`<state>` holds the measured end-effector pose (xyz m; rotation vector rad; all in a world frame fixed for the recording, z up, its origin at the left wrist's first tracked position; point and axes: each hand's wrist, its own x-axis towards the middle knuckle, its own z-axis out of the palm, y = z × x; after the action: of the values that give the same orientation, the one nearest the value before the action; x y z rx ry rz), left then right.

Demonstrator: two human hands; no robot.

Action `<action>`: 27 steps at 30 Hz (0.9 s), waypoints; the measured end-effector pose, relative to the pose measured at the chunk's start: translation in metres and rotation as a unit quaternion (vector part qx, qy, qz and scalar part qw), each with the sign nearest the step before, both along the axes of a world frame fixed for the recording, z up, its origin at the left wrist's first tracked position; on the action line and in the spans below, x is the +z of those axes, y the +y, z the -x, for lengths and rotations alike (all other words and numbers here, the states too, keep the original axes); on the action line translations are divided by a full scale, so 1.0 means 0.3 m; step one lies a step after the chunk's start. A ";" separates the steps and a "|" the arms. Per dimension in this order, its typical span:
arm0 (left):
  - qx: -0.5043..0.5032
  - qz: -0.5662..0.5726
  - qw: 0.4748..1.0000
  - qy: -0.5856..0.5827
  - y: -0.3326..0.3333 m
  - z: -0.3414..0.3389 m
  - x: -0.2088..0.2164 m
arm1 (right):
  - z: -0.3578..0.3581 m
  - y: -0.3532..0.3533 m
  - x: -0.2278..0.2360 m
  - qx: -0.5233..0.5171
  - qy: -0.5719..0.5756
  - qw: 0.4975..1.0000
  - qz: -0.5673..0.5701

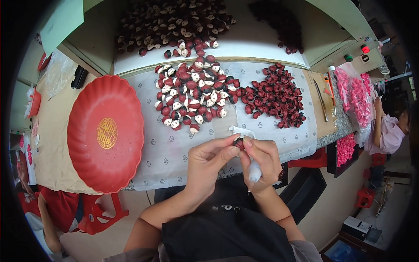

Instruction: The person applies glue to small figurine parts with a glue applicator, then assembles the parts by hand on a workbench.

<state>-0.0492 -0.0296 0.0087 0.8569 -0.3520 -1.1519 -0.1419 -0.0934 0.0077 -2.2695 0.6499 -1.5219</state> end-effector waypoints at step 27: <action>0.042 0.029 0.904 -0.425 -0.007 -0.037 0.007 | 0.077 -0.050 0.044 0.196 -0.086 0.859 -0.465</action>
<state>-0.0381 -0.0317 0.0108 1.2831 -1.0473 -0.6232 -0.1649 -0.1083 0.0208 -1.3857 0.6256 -0.8884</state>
